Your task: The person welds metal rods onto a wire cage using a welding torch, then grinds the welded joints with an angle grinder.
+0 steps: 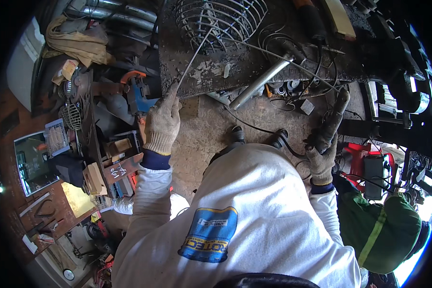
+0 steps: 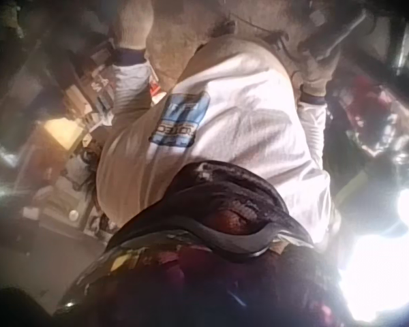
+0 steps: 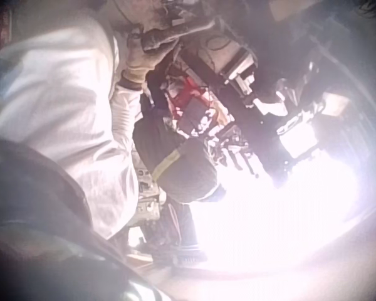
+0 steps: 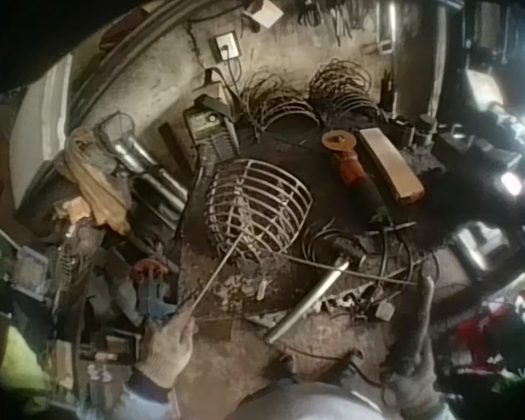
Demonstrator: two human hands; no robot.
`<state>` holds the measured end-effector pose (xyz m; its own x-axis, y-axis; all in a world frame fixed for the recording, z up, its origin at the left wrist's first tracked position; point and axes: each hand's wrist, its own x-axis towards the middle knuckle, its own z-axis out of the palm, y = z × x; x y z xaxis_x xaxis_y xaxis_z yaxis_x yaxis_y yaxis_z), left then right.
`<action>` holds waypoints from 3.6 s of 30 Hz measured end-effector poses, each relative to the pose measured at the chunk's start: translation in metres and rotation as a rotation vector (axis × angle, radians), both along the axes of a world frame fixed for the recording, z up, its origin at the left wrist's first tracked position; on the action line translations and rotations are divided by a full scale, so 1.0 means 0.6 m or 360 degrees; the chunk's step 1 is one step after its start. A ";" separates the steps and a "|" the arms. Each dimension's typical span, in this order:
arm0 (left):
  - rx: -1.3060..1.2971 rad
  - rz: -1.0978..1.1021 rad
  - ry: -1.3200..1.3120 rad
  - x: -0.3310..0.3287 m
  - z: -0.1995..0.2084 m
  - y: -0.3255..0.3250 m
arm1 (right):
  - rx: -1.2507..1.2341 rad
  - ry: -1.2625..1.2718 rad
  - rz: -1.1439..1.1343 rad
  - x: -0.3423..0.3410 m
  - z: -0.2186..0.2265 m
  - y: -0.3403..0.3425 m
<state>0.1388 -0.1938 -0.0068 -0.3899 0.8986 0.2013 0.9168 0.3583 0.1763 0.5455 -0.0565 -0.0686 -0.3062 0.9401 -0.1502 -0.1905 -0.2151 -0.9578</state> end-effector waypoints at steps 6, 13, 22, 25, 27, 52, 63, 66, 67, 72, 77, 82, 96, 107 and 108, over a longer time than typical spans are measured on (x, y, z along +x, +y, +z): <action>-0.0056 0.0013 0.0024 0.006 0.006 0.001 | 0.0039 -0.0091 0.0019 -0.001 -0.003 0.005; -0.0054 0.0019 0.0075 0.000 -0.002 -0.001 | 0.0049 -0.0152 -0.0029 -0.010 0.000 0.007; -0.0030 0.0002 0.0087 0.000 -0.004 -0.005 | 0.0086 -0.0119 0.0025 -0.021 0.009 0.007; -0.0145 0.0092 0.0074 0.007 0.007 0.001 | 0.0085 -0.0096 0.0008 -0.020 0.005 0.007; -0.0127 0.0084 0.0041 0.006 0.008 0.000 | 0.0118 -0.0215 0.0082 -0.010 -0.009 0.008; -0.0079 0.0041 -0.0017 0.005 0.011 0.000 | 0.0087 -0.0156 0.0008 -0.020 0.002 0.007; -0.0047 0.0122 -0.0235 0.009 0.017 0.006 | 0.0190 -0.0296 0.0054 -0.008 -0.008 -0.001; -0.0093 0.0109 -0.0144 0.004 0.007 0.001 | 0.0228 -0.0196 -0.0098 -0.009 -0.012 -0.005; -0.0138 0.0092 -0.0019 0.004 0.005 -0.001 | 0.0229 -0.0195 -0.0097 -0.008 -0.012 -0.005; -0.0038 0.0022 -0.0019 -0.003 -0.004 -0.005 | 0.0178 -0.0217 -0.0043 -0.004 -0.014 -0.004; -0.0037 -0.0006 0.0032 -0.002 -0.002 -0.003 | 0.0152 -0.0239 0.0019 -0.008 -0.005 -0.007; 0.0004 0.0029 -0.0060 0.003 0.004 0.000 | 0.0112 -0.0229 -0.0031 -0.012 -0.003 -0.005; -0.0285 -0.0042 0.0266 -0.010 -0.009 -0.012 | 0.0269 -0.0341 0.0065 -0.011 -0.022 0.004; -0.0102 0.0040 0.0029 0.003 0.005 0.000 | 0.0285 -0.0423 0.0035 -0.016 -0.014 -0.004; -0.0081 0.0038 -0.0021 0.003 0.005 0.000 | 0.0316 -0.0483 0.0028 -0.018 -0.011 -0.006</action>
